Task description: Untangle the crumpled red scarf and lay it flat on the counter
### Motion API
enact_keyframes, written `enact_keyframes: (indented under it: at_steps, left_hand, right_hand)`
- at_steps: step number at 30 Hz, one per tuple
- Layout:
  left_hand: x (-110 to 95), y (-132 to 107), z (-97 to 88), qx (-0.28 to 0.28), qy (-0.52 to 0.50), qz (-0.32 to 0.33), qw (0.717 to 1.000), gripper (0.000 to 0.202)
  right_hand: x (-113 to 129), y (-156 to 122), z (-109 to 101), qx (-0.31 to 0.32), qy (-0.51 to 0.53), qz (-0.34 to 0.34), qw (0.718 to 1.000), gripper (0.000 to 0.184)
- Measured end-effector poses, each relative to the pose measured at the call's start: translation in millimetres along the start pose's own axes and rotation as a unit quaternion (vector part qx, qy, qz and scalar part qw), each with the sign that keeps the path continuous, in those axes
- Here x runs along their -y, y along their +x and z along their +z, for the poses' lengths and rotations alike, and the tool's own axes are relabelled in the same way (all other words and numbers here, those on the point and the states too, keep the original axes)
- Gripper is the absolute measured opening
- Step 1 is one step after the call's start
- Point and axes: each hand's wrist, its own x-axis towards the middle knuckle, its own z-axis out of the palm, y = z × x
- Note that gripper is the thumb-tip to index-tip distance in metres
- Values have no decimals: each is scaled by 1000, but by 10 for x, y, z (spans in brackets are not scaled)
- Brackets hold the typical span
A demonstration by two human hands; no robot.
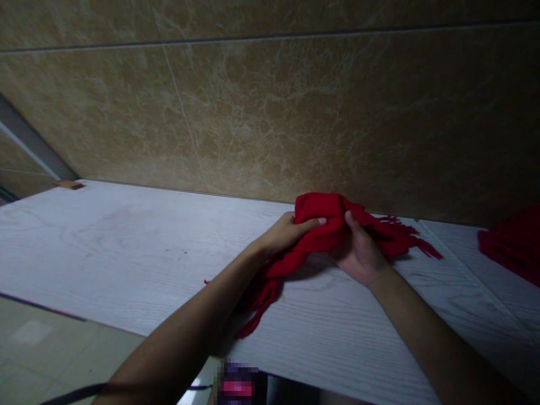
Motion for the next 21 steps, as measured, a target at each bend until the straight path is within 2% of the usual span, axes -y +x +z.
enact_keyframes:
  at_steps: [3, 6, 10, 14, 17, 21]
  left_hand:
    - [6, 31, 5, -52, -38, 39, 997, 38]
    - [23, 48, -5, -72, -35, 58, 995, 38]
    - [60, 38, 3, -65, 64, 113, 989, 33]
    - [87, 28, 12, -70, 173, 173, 967, 22]
    - [89, 28, 4, -59, 177, 168, 968, 22]
    - [70, 31, -8, -32, 115, 125, 985, 28]
  right_hand:
    - [-10, -30, -9, -3, -9, 18, 1000, 50]
    - [-22, -53, -11, -7, -33, 41, 999, 50]
    - [-82, -45, 0, -7, -55, 20, 998, 50]
    - [-141, -14, 22, -21, -69, -10, 997, 43]
    - [-126, -5, 58, -59, -70, -46, 995, 38]
    - [-41, 2, 66, -87, -61, -69, 992, 37]
